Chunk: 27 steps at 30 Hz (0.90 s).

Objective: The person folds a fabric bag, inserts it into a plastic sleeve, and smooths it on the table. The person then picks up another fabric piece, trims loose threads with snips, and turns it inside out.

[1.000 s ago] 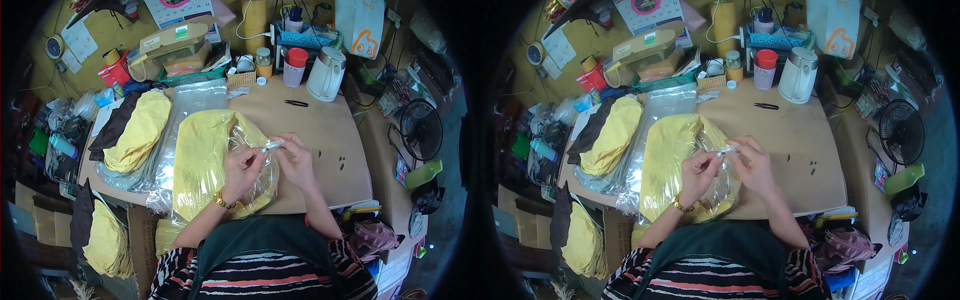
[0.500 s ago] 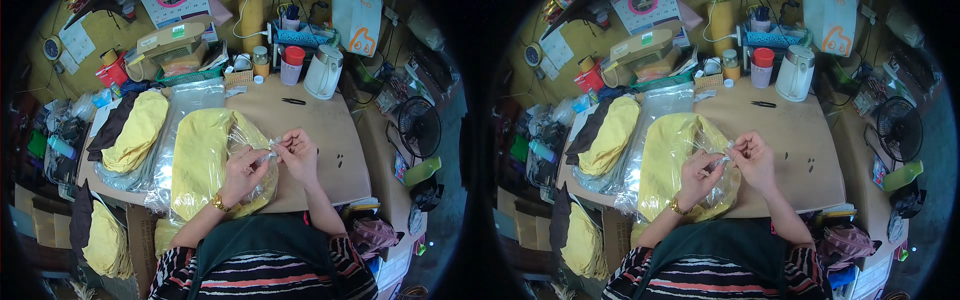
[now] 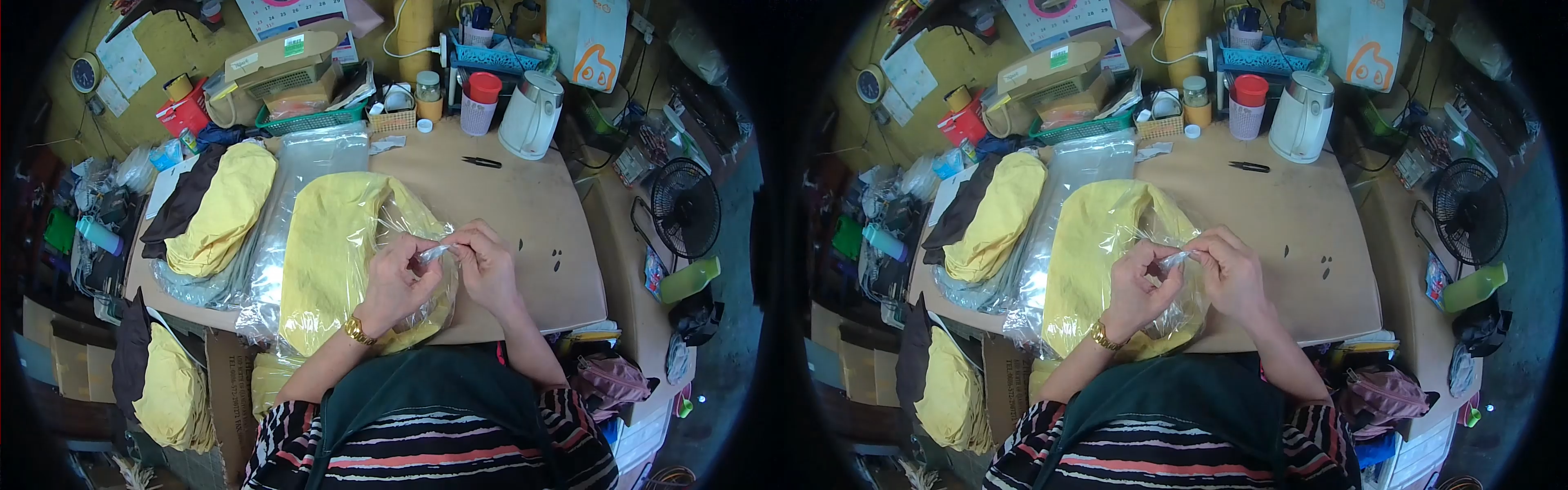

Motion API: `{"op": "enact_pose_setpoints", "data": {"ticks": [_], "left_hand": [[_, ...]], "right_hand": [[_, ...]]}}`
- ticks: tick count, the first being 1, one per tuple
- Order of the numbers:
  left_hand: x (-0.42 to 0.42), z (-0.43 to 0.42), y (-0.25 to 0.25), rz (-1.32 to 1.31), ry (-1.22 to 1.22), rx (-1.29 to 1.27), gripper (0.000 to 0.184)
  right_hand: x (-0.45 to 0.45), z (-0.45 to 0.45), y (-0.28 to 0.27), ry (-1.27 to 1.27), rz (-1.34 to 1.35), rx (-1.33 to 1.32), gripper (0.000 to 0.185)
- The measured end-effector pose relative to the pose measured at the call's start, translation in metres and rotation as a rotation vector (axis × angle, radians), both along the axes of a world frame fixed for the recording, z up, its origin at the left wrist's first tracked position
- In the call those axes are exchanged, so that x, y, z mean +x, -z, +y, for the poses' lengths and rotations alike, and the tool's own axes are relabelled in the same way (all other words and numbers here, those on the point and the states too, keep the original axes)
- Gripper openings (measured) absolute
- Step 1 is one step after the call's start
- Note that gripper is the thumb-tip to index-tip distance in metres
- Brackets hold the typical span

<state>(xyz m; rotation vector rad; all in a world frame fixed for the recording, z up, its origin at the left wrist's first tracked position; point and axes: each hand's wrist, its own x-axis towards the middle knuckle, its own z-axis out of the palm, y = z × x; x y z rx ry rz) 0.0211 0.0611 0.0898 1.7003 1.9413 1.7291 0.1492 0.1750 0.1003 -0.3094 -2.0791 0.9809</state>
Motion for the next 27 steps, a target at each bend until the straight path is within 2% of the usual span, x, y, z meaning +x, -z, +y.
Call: {"op": "enact_pose_setpoints", "data": {"ticks": [4,6,7,9,10,12,14,16,19,21,24,26,27], "left_hand": [[-0.007,-0.003,-0.001,0.025,0.025,-0.019,0.013],[-0.009,-0.003,-0.001,0.032,0.057,-0.018,0.015],[-0.009,-0.002,-0.001,0.038,0.088,-0.015,0.017],[-0.007,-0.001,-0.003,0.064,0.048,-0.022,0.019],[-0.005,-0.001,-0.006,0.092,0.006,-0.029,0.022],[0.003,-0.003,-0.022,0.066,0.011,0.007,0.022],[0.004,0.0,-0.024,0.044,0.014,0.042,0.022],[0.001,0.005,-0.009,0.143,0.074,0.178,0.02],[-0.004,0.011,-0.002,0.128,0.066,0.279,0.017],[-0.004,0.008,-0.002,0.152,0.037,0.211,0.014],[-0.009,0.002,-0.008,0.206,-0.023,0.136,0.014],[-0.003,0.002,-0.015,0.235,-0.051,0.134,0.017],[0.006,0.008,-0.023,0.085,-0.071,0.138,0.02]], "right_hand": [[0.001,0.0,-0.001,-0.042,0.031,-0.044,0.008],[0.003,0.014,0.005,-0.363,-0.023,-0.353,0.006],[0.006,0.02,0.009,-0.362,-0.026,-0.354,0.006],[0.008,0.03,0.016,-0.694,-0.085,-1.106,0.01],[0.008,0.03,0.016,-0.691,-0.083,-1.106,0.01],[0.006,0.031,0.016,-0.645,-0.058,-1.274,0.015],[0.006,0.027,0.009,-0.631,-0.06,-1.257,0.015],[0.007,0.023,0.007,-0.614,-0.064,-1.253,0.016],[0.006,0.025,0.002,-0.484,-0.06,-1.163,0.012],[0.006,0.027,-0.002,-0.203,-0.139,-0.72,0.006],[0.01,0.045,0.003,-0.064,-0.068,-0.629,0.004],[0.011,0.039,0.001,-0.063,-0.022,-0.606,0.005],[0.009,0.038,-0.004,-0.065,0.03,-0.576,0.005]]}}
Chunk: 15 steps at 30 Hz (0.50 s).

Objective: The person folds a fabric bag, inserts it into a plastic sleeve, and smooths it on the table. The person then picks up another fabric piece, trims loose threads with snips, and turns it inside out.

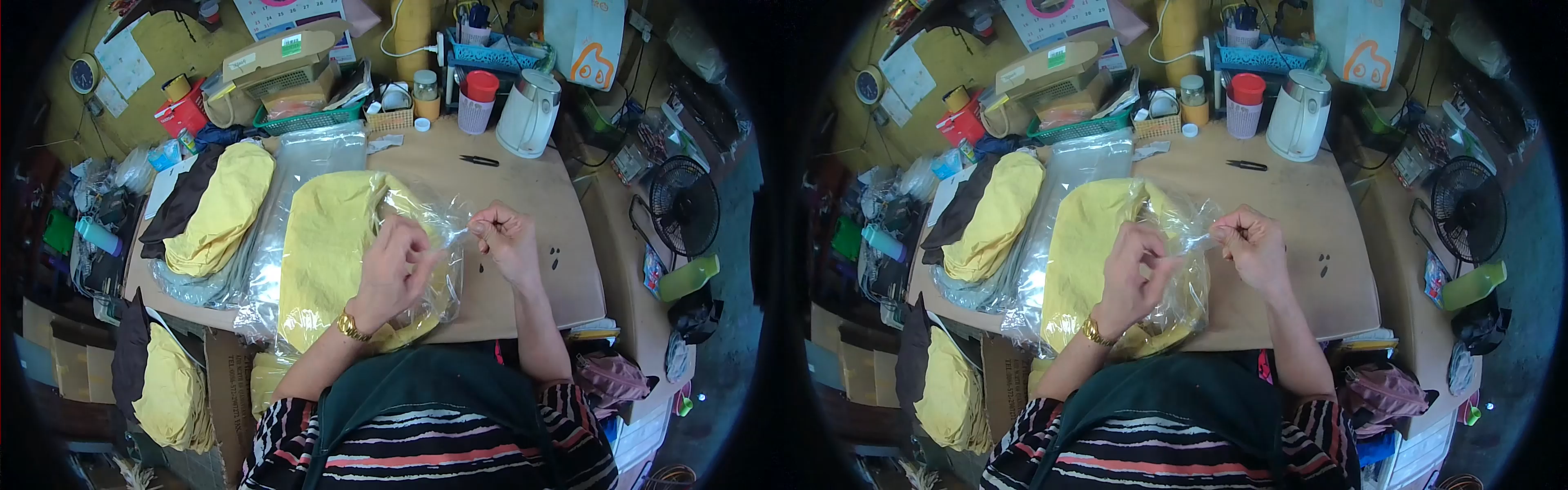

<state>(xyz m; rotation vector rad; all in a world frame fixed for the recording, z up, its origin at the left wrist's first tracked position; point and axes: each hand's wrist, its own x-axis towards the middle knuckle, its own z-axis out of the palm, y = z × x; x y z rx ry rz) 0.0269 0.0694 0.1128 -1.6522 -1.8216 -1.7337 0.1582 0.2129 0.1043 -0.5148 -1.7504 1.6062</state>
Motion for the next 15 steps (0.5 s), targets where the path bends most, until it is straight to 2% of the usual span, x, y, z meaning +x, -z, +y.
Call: {"op": "enact_pose_setpoints", "data": {"ticks": [1,2,3,4,6,7,8,10,11,12,15], "left_hand": [[0.0,0.006,-0.006,-0.077,-0.003,0.003,0.021],[0.0,0.012,-0.013,-0.155,-0.007,0.008,0.023],[-0.014,0.03,-0.024,-0.057,0.117,-0.34,0.028],[-0.027,0.046,-0.038,0.048,0.24,-0.687,0.033],[-0.04,0.076,-0.072,-0.259,0.322,-0.272,0.035],[-0.04,0.087,-0.1,-0.51,0.438,0.08,0.023],[-0.05,0.093,-0.132,-0.606,0.523,0.21,0.019],[-0.086,0.087,-0.171,-0.569,0.699,0.383,0.021],[-0.103,0.083,-0.19,-0.548,0.797,0.463,0.022],[-0.114,0.068,-0.194,-0.536,0.787,0.494,0.022],[-0.13,0.022,-0.177,-0.594,0.659,0.496,0.025]], "right_hand": [[-0.004,-0.004,-0.005,-0.001,0.002,0.005,0.005],[-0.007,-0.009,-0.009,-0.042,0.115,0.043,0.006],[-0.007,-0.013,-0.011,-0.085,0.228,0.079,0.009],[-0.011,-0.007,-0.001,-0.09,0.228,0.081,0.009],[-0.025,0.017,0.03,0.311,0.294,0.118,0.028],[-0.028,0.014,0.035,0.227,0.382,-0.141,0.032],[-0.026,0.002,0.035,0.017,0.472,-0.48,0.036],[-0.019,-0.027,0.03,-0.311,0.534,-0.939,0.043],[-0.014,-0.037,0.023,-0.398,0.545,-1.053,0.047],[-0.008,-0.043,0.02,-0.459,0.547,-1.151,0.051],[0.025,-0.022,0.008,-0.298,0.522,-1.172,0.062]]}}
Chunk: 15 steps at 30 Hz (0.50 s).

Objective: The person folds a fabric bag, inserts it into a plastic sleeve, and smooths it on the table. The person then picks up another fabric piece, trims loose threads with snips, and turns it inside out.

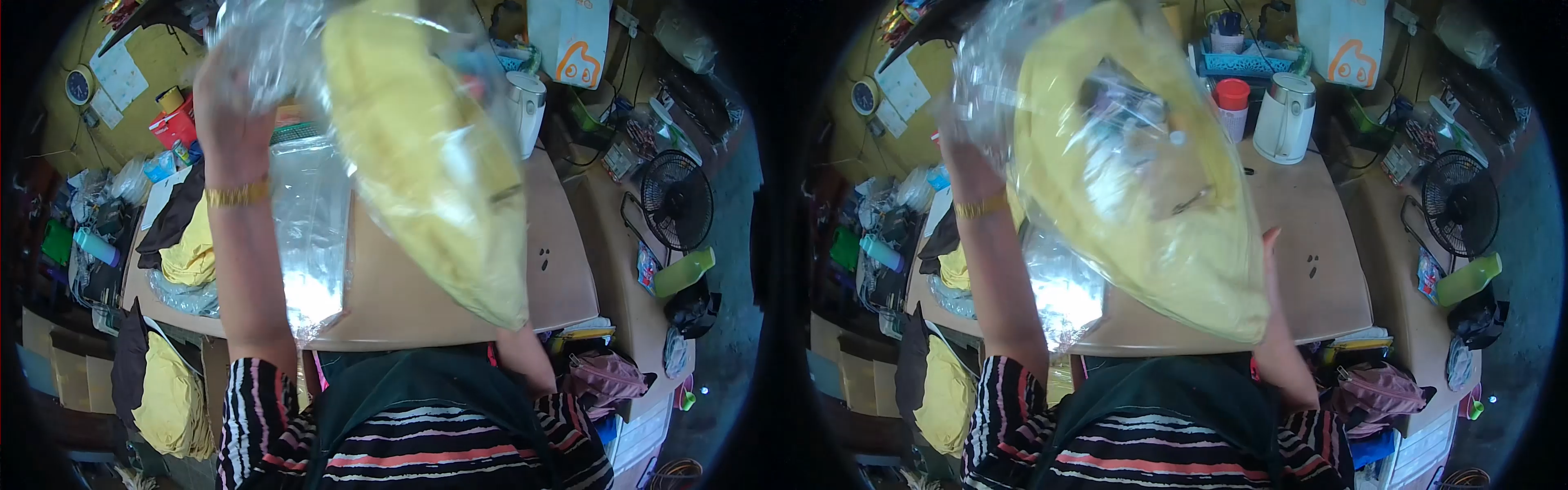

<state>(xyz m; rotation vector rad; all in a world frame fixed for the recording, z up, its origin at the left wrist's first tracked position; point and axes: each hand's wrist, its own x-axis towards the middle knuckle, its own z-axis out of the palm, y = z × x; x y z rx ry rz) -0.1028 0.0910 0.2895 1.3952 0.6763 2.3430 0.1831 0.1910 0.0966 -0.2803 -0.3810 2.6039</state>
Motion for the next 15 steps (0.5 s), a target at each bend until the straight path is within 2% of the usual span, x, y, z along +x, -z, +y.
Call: {"op": "enact_pose_setpoints", "data": {"ticks": [1,3,4,5,6,7,8,9,11,12,14,15], "left_hand": [[-0.009,-0.013,0.033,-0.005,-0.098,-0.099,0.026],[-0.014,-0.037,0.091,-0.019,-0.281,-0.39,0.028],[-0.035,-0.048,0.143,-0.261,-0.332,-0.671,0.03],[-0.047,-0.064,0.195,-0.155,-0.281,-0.879,0.025],[-0.058,-0.08,0.245,-0.013,-0.218,-1.076,0.02],[-0.041,-0.094,0.26,-0.098,-0.107,-1.139,0.02],[-0.03,-0.099,0.268,-0.184,0.004,-1.199,0.022],[-0.035,-0.099,0.274,-0.188,0.007,-1.202,0.022],[-0.05,-0.107,0.286,-0.37,0.034,-1.27,0.029],[-0.044,-0.097,0.269,-0.23,-0.066,-1.256,0.033],[-0.028,-0.072,0.243,-0.009,-0.248,-1.278,0.026],[-0.035,-0.065,0.253,-0.019,-0.271,-1.286,0.026]], "right_hand": [[0.016,0.019,-0.003,0.096,-0.109,0.09,0.066],[0.047,0.074,0.013,0.326,-0.532,0.731,0.068],[0.063,0.098,0.016,0.339,-0.531,0.722,0.068],[0.078,0.121,0.016,0.201,-0.822,0.959,0.066],[0.081,0.13,0.018,0.131,-0.975,1.07,0.065],[0.084,0.138,0.019,0.05,-1.123,1.181,0.065],[0.083,0.141,0.021,0.235,-1.213,1.484,0.063],[0.081,0.143,0.023,0.421,-1.283,1.787,0.061],[0.042,0.126,0.01,0.303,-1.276,1.808,0.059],[0.017,0.12,0.01,0.244,-1.258,1.825,0.059],[-0.033,0.112,0.03,0.185,-1.285,1.91,0.059],[-0.054,0.109,0.05,0.186,-1.328,1.976,0.06]]}}
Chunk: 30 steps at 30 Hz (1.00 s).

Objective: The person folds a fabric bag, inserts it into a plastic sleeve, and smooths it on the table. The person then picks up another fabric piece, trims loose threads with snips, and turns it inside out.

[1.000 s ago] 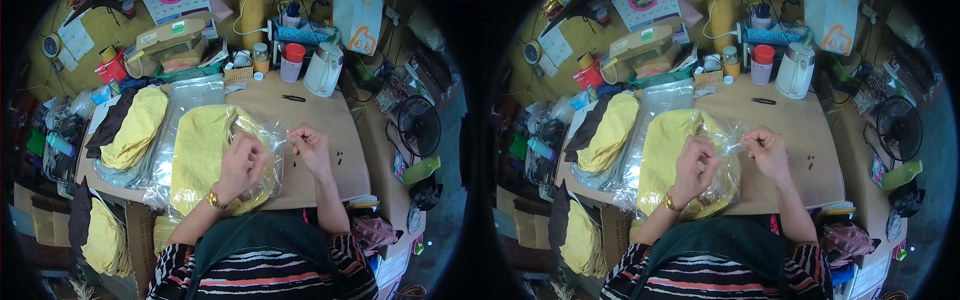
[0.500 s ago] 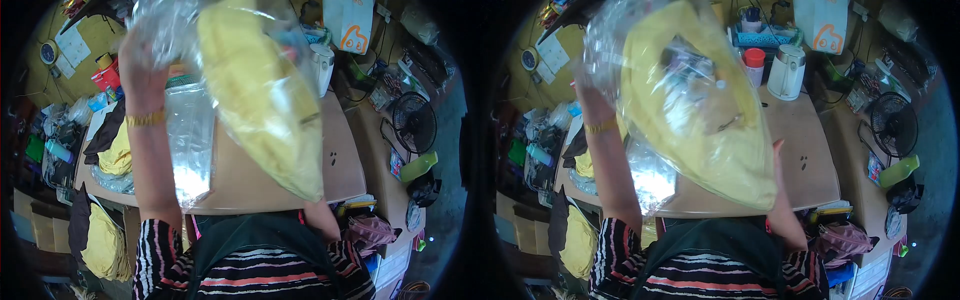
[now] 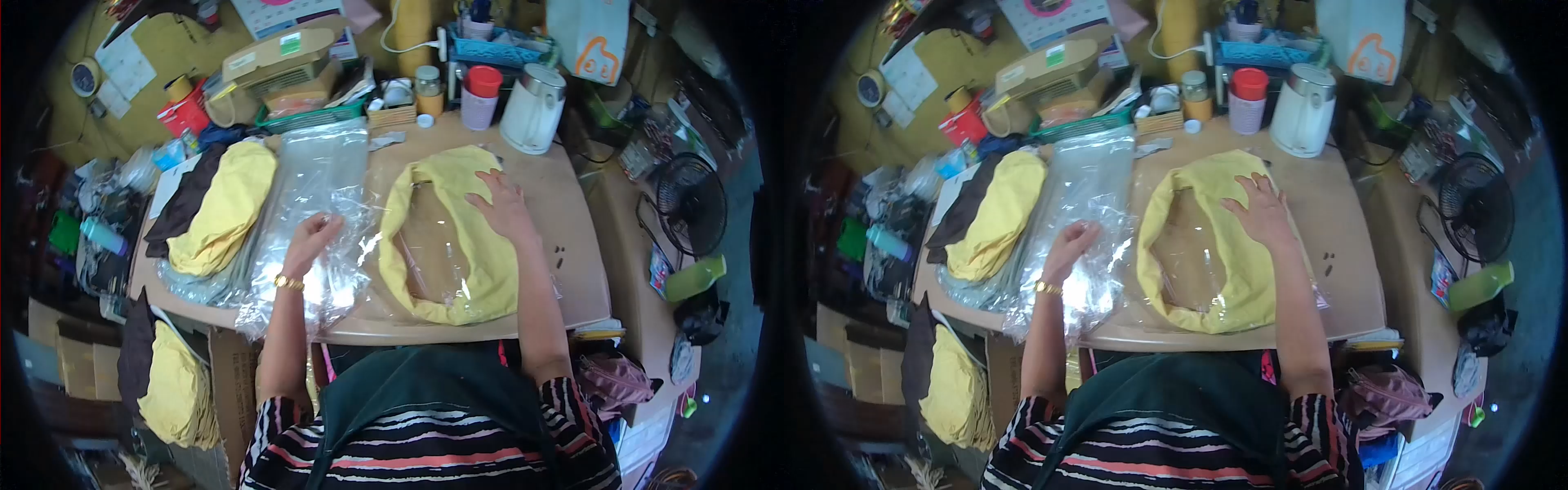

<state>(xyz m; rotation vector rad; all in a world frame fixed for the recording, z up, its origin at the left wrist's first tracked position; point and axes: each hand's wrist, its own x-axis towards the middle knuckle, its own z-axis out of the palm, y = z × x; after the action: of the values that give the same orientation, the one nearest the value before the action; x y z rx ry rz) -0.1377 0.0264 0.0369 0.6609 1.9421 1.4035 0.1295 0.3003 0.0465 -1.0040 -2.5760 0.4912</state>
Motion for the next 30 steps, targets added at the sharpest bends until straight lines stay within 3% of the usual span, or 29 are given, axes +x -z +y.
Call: {"op": "enact_pose_setpoints", "data": {"ticks": [2,3,5,6,7,10,13,15,17,19,20,22,23,25,26,27,29,30], "left_hand": [[-0.021,0.012,0.029,-0.244,0.027,0.381,0.017],[-0.019,0.012,0.019,-0.229,0.011,0.381,0.017],[-0.011,0.01,-0.005,-0.88,-0.421,0.667,0.007],[-0.027,0.0,0.01,-0.892,-0.33,0.62,0.007],[-0.033,-0.004,0.019,-0.886,-0.346,0.618,0.007],[-0.053,-0.025,0.026,-0.26,-0.347,0.716,0.009],[-0.072,-0.064,0.012,0.04,-0.971,0.737,0.013],[-0.056,-0.092,0.008,-0.014,-0.475,0.497,0.02],[0.005,-0.076,-0.015,-0.035,0.059,-0.01,0.025],[0.043,-0.055,0.008,0.352,0.163,-0.193,0.021],[0.048,-0.053,0.02,0.346,0.16,-0.196,0.021],[0.055,-0.047,0.03,-0.298,-0.108,0.346,0.016],[0.061,-0.044,0.035,-0.303,-0.106,0.344,0.016],[0.083,-0.035,0.004,-0.848,-0.385,0.699,0.016],[0.082,-0.036,0.002,-1.021,-0.416,0.677,0.016],[0.08,-0.037,0.01,-1.025,-0.416,0.681,0.016],[0.078,-0.043,0.031,-1.018,-0.054,0.779,0.019],[0.082,-0.044,0.018,-1.003,-0.106,0.622,0.03]], "right_hand": [[-0.022,-0.005,0.037,0.028,-0.049,0.044,0.061],[-0.028,-0.006,0.049,0.08,-0.104,0.097,0.062],[-0.028,-0.001,0.066,0.08,-0.081,0.149,0.061],[-0.028,0.002,0.072,0.095,-0.069,0.203,0.061],[-0.03,0.003,0.073,0.081,-0.068,0.195,0.061],[-0.029,0.006,0.075,0.083,-0.127,0.234,0.06],[-0.028,0.006,0.076,0.106,-0.157,0.23,0.06],[-0.03,0.005,0.074,0.136,-0.204,0.236,0.06],[-0.032,0.006,0.076,0.133,-0.199,0.248,0.059],[-0.032,0.005,0.077,0.132,-0.2,0.263,0.059],[-0.032,0.006,0.076,0.134,-0.198,0.263,0.059],[-0.032,0.006,0.076,0.142,-0.2,0.258,0.058],[-0.031,0.006,0.077,0.139,-0.194,0.265,0.057],[-0.032,0.006,0.078,0.132,-0.194,0.273,0.057],[-0.032,0.006,0.08,0.133,-0.189,0.273,0.056],[-0.032,0.008,0.08,0.135,-0.183,0.275,0.056],[-0.033,0.008,0.077,0.134,-0.2,0.277,0.056],[-0.032,0.007,0.076,0.134,-0.211,0.276,0.056]]}}
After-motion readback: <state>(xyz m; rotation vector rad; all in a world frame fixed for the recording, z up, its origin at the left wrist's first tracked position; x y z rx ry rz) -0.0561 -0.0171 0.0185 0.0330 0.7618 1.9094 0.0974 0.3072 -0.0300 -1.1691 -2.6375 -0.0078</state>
